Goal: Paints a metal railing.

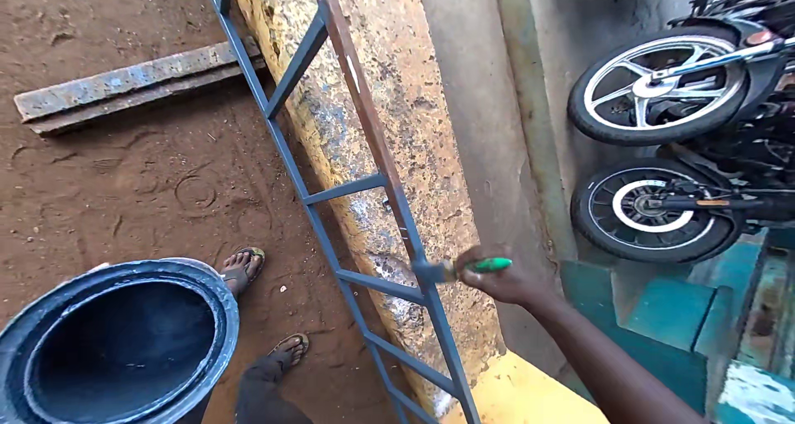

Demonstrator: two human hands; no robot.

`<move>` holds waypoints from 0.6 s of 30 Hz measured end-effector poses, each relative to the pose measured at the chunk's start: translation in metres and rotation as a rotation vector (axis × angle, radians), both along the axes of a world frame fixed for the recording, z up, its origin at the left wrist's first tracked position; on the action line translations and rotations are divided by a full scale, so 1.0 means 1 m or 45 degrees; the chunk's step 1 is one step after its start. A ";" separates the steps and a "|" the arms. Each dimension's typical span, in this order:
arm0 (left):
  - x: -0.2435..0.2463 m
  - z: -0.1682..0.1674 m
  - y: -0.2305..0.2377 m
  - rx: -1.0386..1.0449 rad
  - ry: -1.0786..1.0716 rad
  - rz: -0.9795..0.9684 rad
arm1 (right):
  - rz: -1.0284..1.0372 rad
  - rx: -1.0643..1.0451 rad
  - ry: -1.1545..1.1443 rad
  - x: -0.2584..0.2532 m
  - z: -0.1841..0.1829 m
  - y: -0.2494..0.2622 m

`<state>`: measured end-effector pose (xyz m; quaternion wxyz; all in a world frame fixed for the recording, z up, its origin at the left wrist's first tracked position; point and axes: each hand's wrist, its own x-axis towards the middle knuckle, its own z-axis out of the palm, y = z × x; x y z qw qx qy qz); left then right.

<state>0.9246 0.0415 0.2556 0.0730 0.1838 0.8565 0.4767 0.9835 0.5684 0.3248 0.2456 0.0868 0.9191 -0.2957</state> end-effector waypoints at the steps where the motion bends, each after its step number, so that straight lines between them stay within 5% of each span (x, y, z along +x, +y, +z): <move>1: 0.001 -0.001 -0.003 0.005 -0.009 0.018 | 0.051 0.003 -0.155 -0.004 0.008 0.003; 3: 0.001 -0.005 -0.006 -0.015 0.043 0.027 | 0.085 -0.012 -0.190 -0.031 0.012 0.005; 8: -0.006 0.002 -0.001 -0.028 0.010 0.086 | -0.324 -0.087 0.380 -0.134 -0.033 -0.019; 11: -0.004 -0.001 -0.002 -0.091 0.068 0.083 | -0.385 -0.274 0.682 -0.141 -0.043 -0.025; 15: 0.003 -0.022 -0.014 0.011 0.035 0.126 | -0.072 0.033 0.309 -0.075 -0.015 -0.016; 18: 0.002 -0.018 -0.014 -0.051 0.059 0.135 | 0.117 0.021 -0.213 -0.080 0.012 -0.004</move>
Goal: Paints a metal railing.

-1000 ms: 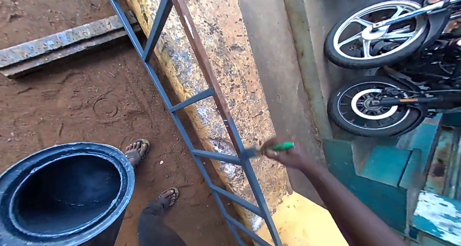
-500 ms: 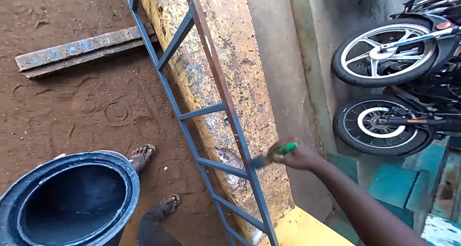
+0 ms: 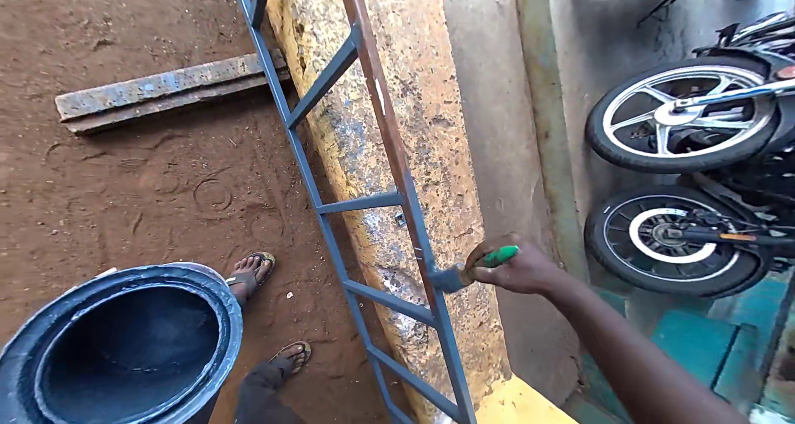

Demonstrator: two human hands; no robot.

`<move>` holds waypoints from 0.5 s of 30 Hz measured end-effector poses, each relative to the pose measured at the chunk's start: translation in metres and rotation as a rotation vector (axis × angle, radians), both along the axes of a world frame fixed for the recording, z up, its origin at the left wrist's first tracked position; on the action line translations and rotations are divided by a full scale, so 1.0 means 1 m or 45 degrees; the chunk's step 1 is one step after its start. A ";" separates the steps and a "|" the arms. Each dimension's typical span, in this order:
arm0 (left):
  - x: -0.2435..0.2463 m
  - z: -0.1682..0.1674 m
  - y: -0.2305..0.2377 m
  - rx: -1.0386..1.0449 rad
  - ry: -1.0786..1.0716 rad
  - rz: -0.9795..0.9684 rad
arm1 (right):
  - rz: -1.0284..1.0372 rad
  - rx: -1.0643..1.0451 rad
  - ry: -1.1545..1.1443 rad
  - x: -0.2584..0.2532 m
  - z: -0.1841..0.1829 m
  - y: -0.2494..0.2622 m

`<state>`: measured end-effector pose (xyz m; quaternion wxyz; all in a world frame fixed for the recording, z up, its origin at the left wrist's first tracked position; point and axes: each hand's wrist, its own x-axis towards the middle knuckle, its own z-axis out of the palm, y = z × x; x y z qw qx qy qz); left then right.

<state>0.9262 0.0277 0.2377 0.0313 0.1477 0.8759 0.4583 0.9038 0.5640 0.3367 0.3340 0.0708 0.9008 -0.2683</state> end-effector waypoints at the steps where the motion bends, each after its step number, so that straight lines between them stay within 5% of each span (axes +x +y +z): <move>1: -0.001 0.001 0.001 -0.004 0.013 0.008 | 0.029 -0.018 -0.039 -0.014 0.001 0.001; 6: -0.002 0.004 -0.003 -0.092 -0.082 -0.036 | -0.397 -0.123 0.591 -0.095 -0.045 -0.016; 9: 0.009 -0.021 -0.023 -0.135 0.021 -0.083 | -0.483 -0.262 0.900 -0.093 -0.058 -0.020; 15: -0.010 0.009 0.003 -0.123 0.163 -0.080 | 0.029 -0.001 0.198 -0.011 -0.008 -0.015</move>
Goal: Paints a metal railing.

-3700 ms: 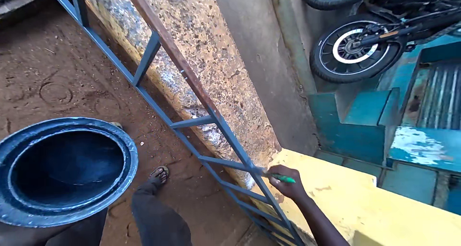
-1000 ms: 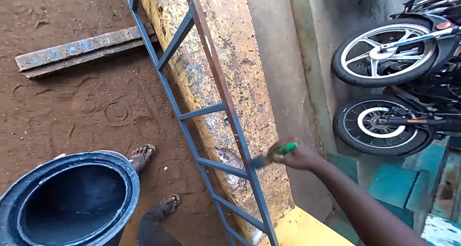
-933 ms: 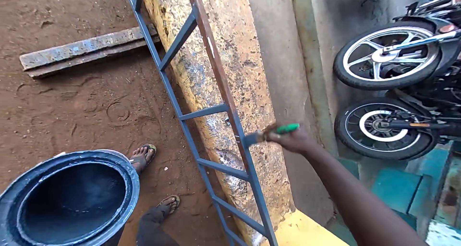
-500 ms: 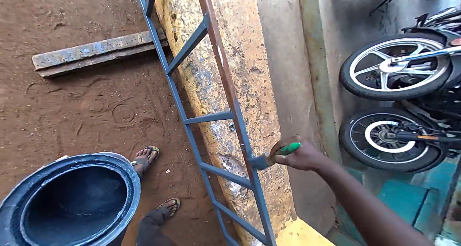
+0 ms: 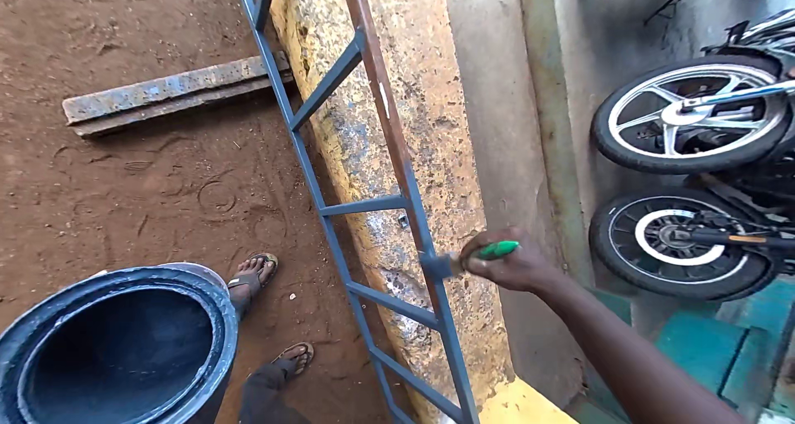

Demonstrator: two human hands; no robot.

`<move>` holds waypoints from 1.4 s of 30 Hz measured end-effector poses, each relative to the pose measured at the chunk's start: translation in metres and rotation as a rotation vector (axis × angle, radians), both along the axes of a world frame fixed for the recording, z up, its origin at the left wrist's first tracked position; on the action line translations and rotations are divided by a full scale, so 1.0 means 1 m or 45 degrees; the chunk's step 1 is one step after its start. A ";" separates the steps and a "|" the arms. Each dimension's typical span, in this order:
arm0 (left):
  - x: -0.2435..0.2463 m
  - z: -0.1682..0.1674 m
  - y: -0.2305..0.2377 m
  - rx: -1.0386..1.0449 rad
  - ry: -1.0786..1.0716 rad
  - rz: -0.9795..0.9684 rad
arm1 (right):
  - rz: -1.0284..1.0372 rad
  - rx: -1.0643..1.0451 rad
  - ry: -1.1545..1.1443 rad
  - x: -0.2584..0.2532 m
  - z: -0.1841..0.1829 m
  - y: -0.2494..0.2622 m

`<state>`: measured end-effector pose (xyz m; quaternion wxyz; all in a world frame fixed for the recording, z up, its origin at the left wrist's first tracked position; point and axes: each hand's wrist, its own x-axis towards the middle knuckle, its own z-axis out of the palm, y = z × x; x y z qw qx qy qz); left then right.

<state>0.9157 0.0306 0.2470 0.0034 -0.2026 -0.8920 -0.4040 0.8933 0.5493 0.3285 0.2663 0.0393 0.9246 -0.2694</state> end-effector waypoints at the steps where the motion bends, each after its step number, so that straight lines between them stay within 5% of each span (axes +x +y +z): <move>1: -0.005 0.006 0.005 0.020 -0.019 0.008 | 0.035 -0.009 -0.150 -0.006 0.006 0.002; 3: -0.007 0.008 0.006 0.094 -0.075 0.044 | 0.013 -0.032 -0.080 -0.029 0.004 0.005; 6: -0.003 0.004 -0.002 0.130 -0.105 0.005 | -0.283 -0.056 0.370 -0.075 -0.020 -0.005; 9: -0.009 0.016 0.005 0.169 -0.158 0.006 | -0.279 -0.055 0.784 -0.077 -0.040 -0.017; 13: -0.018 0.042 0.022 0.072 -0.138 -0.050 | 0.047 0.099 0.546 0.037 -0.022 -0.026; 17: 0.003 0.010 -0.005 0.099 -0.220 -0.026 | 0.081 0.120 -0.128 0.137 0.010 -0.032; 20: 0.025 -0.018 -0.022 0.172 -0.194 -0.023 | 0.073 0.269 0.028 0.139 0.011 -0.048; 25: 0.020 0.004 0.003 0.200 -0.060 -0.033 | 0.407 0.542 0.504 0.099 -0.004 -0.089; 27: 0.014 0.020 0.017 0.295 -0.018 -0.068 | 0.473 0.657 0.275 0.107 -0.003 -0.111; 29: 0.008 0.037 0.023 0.319 -0.042 -0.083 | 0.495 0.747 -0.478 0.112 0.002 -0.141; 31: 0.019 0.017 0.008 0.417 -0.147 -0.141 | 0.563 0.752 -0.996 0.100 0.002 -0.162; 35: 0.050 -0.032 -0.028 0.502 -0.528 -0.191 | 0.663 0.762 -0.413 0.120 -0.007 -0.149; 38: 0.057 -0.027 -0.038 0.512 -0.585 -0.001 | 0.647 0.768 -1.102 0.123 -0.012 -0.160; 42: 0.057 -0.024 -0.045 0.409 -0.653 -0.068 | 0.508 0.742 -1.099 0.073 -0.016 -0.162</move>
